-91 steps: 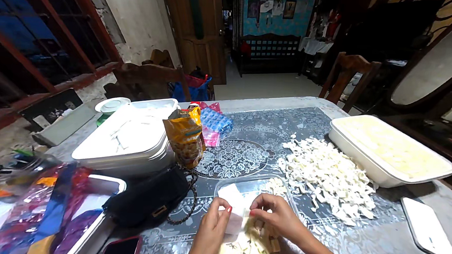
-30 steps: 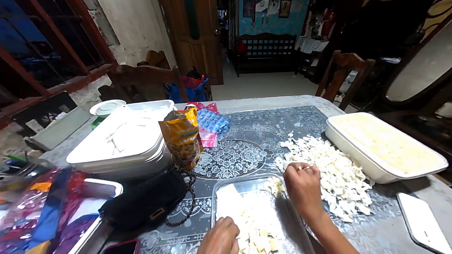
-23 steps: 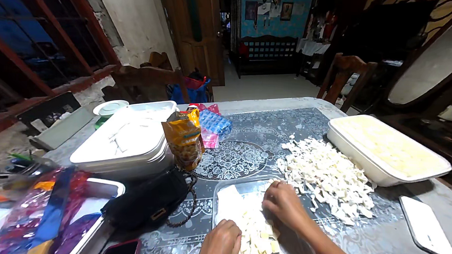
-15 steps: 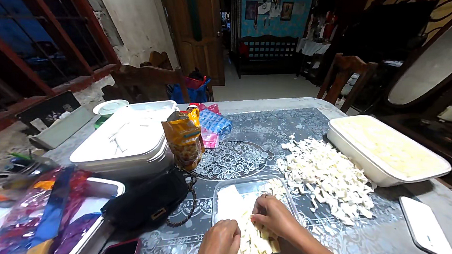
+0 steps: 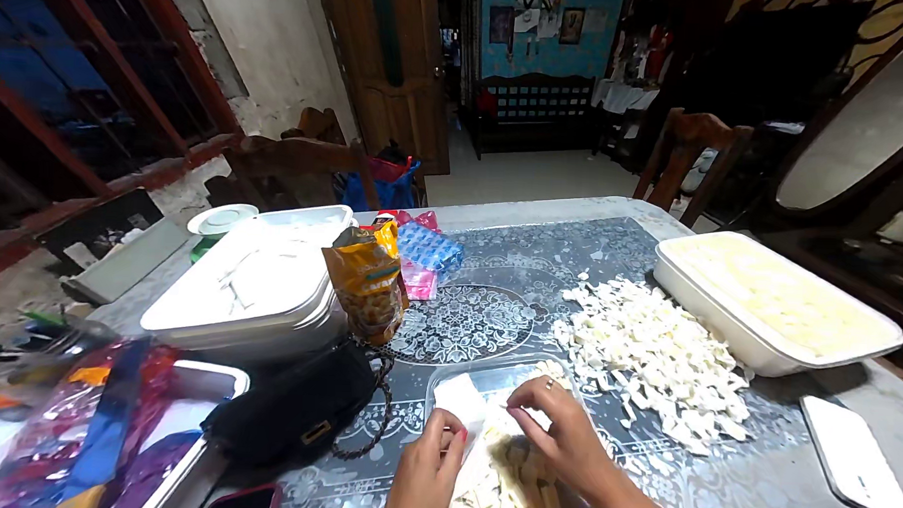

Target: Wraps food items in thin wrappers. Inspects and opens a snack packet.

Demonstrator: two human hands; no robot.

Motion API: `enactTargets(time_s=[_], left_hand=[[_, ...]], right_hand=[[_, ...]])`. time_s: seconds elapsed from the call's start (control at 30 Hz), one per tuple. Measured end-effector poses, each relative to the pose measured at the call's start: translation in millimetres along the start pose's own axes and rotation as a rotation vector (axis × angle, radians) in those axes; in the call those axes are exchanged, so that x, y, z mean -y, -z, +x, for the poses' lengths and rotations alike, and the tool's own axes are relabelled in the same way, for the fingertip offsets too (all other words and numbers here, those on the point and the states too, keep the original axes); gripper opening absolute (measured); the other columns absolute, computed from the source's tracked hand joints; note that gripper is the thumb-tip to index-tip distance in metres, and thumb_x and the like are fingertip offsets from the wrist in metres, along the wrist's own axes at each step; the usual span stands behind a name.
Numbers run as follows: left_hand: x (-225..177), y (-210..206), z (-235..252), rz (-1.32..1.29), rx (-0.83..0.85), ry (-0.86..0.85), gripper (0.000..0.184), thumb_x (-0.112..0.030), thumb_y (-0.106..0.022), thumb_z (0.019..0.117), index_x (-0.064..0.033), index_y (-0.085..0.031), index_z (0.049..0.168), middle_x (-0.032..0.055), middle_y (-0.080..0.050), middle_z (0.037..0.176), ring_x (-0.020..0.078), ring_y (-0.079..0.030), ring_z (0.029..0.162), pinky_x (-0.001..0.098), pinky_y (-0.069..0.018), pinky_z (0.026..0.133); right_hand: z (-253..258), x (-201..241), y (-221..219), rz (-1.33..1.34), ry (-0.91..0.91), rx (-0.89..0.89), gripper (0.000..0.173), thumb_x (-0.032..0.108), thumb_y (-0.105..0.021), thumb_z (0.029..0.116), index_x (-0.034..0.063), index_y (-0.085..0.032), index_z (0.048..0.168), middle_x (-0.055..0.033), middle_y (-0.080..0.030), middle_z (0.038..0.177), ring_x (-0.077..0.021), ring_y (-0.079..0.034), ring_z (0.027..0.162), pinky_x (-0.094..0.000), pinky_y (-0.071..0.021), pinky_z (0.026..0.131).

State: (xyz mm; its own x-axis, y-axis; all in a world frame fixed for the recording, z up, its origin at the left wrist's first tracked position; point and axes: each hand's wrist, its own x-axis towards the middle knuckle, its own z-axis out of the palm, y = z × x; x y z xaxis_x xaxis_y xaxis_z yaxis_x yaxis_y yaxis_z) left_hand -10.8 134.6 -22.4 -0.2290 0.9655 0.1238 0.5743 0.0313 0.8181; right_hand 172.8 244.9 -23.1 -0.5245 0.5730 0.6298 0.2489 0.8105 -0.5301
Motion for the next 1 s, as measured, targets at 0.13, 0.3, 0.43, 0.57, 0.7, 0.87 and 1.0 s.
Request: enactTargets(time_s=[0.13, 0.3, 0.43, 0.57, 0.7, 0.87, 1.0], left_hand=[[0, -7, -3, -0.029, -0.259, -0.147, 0.021, -0.008, -0.056, 0.1004, 0.0061, -0.069, 0.108, 0.0135, -0.074, 0.089, 0.0169, -0.072, 0.076, 0.0331, -0.0591, 0.074], [-3, -8, -5, -0.215, -0.183, -0.057, 0.02, -0.011, -0.05, 0.1032, 0.0056, -0.059, 0.11, 0.0038, -0.063, 0.071, 0.0069, -0.06, 0.061, 0.0256, -0.0524, 0.062], [-2, -13, -4, -0.357, -0.091, 0.015, 0.017, -0.01, -0.047, 0.1038, 0.0043, -0.053, 0.111, -0.0024, -0.055, 0.065, 0.0027, -0.053, 0.057, 0.0225, -0.0481, 0.06], [-8, -18, -7, -0.486, -0.065, 0.078, 0.031, 0.001, -0.07, 0.0896, 0.0032, -0.051, 0.114, 0.0046, -0.073, 0.081, 0.0095, -0.071, 0.071, 0.0285, -0.0597, 0.071], [-6, -16, -5, -0.514, -0.065, 0.057, 0.033, 0.002, -0.071, 0.0873, 0.0047, -0.066, 0.12, 0.0064, -0.076, 0.091, 0.0075, -0.072, 0.078, 0.026, -0.0607, 0.077], [-3, -16, -3, -0.625, -0.003, 0.097, 0.016, 0.011, -0.067, 0.0835, 0.0006, -0.07, 0.095, 0.0006, -0.073, 0.09, 0.0026, -0.067, 0.073, 0.0209, -0.0583, 0.071], [2, -15, 0, -0.694, 0.02, 0.169, 0.016, 0.012, -0.067, 0.0813, -0.0027, -0.068, 0.087, 0.0001, -0.071, 0.085, 0.0051, -0.065, 0.066, 0.0228, -0.0583, 0.065]], right_hand=[[-1, 6, 0, 0.164, -0.161, 0.092, 0.018, 0.013, -0.063, 0.0961, -0.0016, -0.072, 0.1, -0.0116, -0.073, 0.091, -0.0168, -0.069, 0.082, -0.0298, -0.0562, 0.078], [1, 11, 3, 0.523, -0.409, 0.242, 0.016, 0.01, -0.064, 0.0958, -0.0031, -0.07, 0.102, -0.0025, -0.07, 0.09, -0.0006, -0.064, 0.08, -0.0195, -0.0541, 0.077], [0, 19, 2, 0.377, -0.425, 0.35, 0.019, 0.012, -0.064, 0.0969, -0.0035, -0.072, 0.104, -0.0098, -0.072, 0.09, -0.0095, -0.065, 0.079, -0.0253, -0.0534, 0.076], [-7, 13, -8, 0.29, -0.281, 0.24, 0.015, 0.012, -0.068, 0.0919, -0.0007, -0.076, 0.097, -0.0175, -0.071, 0.11, -0.0222, -0.067, 0.105, -0.0338, -0.0547, 0.09], [0, 11, -2, 0.625, -0.454, 0.198, 0.014, 0.006, -0.063, 0.0956, -0.003, -0.068, 0.106, -0.0055, -0.069, 0.105, -0.0071, -0.068, 0.092, -0.0247, -0.0579, 0.08], [1, 13, -3, 0.683, -0.509, 0.258, 0.014, 0.01, -0.058, 0.0997, -0.0005, -0.062, 0.108, -0.0015, -0.07, 0.095, -0.005, -0.067, 0.086, -0.0242, -0.0562, 0.08], [-7, 12, -11, 0.368, -0.253, 0.312, 0.016, 0.009, -0.065, 0.0956, -0.0045, -0.071, 0.103, -0.0151, -0.072, 0.098, -0.0204, -0.07, 0.091, -0.0343, -0.0574, 0.084]])
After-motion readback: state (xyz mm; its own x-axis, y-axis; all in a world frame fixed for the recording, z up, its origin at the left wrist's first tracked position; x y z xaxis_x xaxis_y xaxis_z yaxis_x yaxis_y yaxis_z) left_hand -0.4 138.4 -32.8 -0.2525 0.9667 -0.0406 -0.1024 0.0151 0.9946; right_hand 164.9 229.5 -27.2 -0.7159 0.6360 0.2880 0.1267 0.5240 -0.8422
